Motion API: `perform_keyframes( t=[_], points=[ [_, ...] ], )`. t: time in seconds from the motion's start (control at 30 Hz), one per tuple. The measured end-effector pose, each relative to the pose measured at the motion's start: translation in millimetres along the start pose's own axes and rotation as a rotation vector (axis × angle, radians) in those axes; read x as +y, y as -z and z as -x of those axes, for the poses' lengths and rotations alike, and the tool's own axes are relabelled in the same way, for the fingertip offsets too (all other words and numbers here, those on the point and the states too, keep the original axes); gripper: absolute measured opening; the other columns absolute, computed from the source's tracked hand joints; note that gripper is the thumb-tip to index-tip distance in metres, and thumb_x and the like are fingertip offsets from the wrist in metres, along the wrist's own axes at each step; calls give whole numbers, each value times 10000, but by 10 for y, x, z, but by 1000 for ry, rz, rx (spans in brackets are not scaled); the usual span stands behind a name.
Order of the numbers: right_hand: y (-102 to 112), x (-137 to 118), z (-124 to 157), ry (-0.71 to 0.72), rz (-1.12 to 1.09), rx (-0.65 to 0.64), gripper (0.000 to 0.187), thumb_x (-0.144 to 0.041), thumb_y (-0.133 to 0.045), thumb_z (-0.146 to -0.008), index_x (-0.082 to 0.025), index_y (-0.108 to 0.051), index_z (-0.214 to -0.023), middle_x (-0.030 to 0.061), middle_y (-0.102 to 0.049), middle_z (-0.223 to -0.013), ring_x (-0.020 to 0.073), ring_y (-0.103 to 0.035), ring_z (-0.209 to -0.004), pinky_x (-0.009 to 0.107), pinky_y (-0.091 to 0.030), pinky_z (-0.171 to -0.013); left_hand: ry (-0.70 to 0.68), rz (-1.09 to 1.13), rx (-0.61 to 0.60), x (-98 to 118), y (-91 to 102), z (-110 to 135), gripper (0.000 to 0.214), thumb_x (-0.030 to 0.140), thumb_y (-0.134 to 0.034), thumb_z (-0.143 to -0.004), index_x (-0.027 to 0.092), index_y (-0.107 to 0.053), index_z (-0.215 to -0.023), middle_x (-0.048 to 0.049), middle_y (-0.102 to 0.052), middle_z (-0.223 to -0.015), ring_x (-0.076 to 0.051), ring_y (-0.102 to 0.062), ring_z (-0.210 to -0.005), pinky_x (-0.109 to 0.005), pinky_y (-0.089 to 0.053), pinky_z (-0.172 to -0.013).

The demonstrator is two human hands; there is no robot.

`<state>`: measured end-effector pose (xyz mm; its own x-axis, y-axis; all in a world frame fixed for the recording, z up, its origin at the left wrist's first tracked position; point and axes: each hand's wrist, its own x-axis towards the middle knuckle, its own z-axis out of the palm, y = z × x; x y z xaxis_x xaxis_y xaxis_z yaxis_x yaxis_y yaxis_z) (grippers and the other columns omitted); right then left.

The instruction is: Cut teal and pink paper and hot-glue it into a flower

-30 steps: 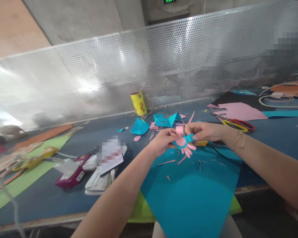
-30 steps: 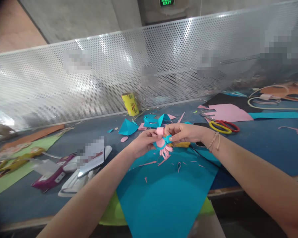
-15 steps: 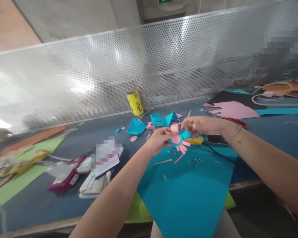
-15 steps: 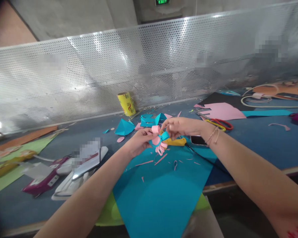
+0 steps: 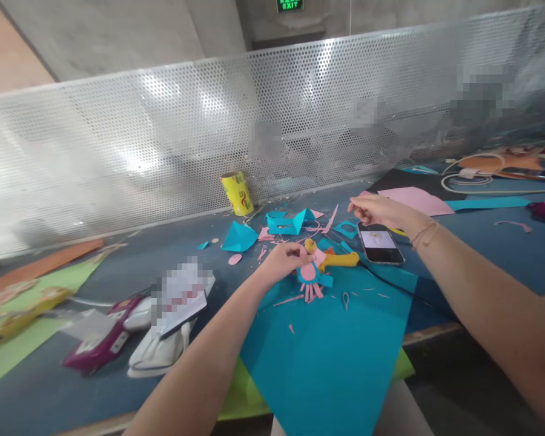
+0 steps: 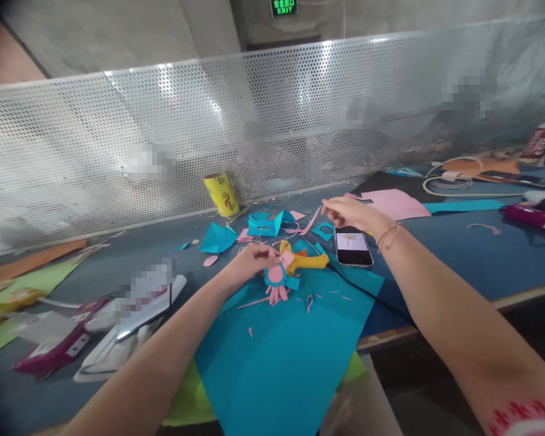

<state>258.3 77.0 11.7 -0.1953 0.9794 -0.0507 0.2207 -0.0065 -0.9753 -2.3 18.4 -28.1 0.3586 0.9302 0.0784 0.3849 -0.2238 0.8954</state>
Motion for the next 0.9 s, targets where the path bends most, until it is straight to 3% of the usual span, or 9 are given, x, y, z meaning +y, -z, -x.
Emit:
perform_keyframes(
  t=[0.13,0.23,0.73,0.9],
  points=[
    [-36,5,19,79,7,64,215,-330,-461,-856,-186,-548,-723,-12,-449,-576,67,-395,-468,196,-388,-460,-89,-105,360,13,66,-37,224,298,-657,-601,157,-645,-775,-33,-631,-700,-132,-564,-648,-252,-435,-598],
    [-44,9,24,110,26,97,211,-309,-457,-859,-184,-551,-718,-10,-456,-581,69,-412,-485,195,-387,-468,-69,-69,487,-3,123,-60,203,296,-670,-581,159,-650,-730,-31,-639,-666,-138,-576,-628,-266,-450,-602],
    [-58,114,-107,160,153,-40,269,-433,-494,-812,-194,-571,-715,5,-490,-604,88,-449,-504,230,-399,-479,-31,110,406,-43,140,-68,150,201,-607,-661,165,-670,-793,-46,-677,-737,-158,-628,-730,-309,-491,-736],
    [-157,98,-81,254,342,-110,242,-421,-527,-781,-192,-591,-740,-2,-508,-608,95,-467,-516,241,-397,-499,-35,69,388,-44,108,-82,121,209,-525,-711,150,-627,-738,-29,-633,-641,-138,-606,-603,-288,-488,-649]
  ],
)
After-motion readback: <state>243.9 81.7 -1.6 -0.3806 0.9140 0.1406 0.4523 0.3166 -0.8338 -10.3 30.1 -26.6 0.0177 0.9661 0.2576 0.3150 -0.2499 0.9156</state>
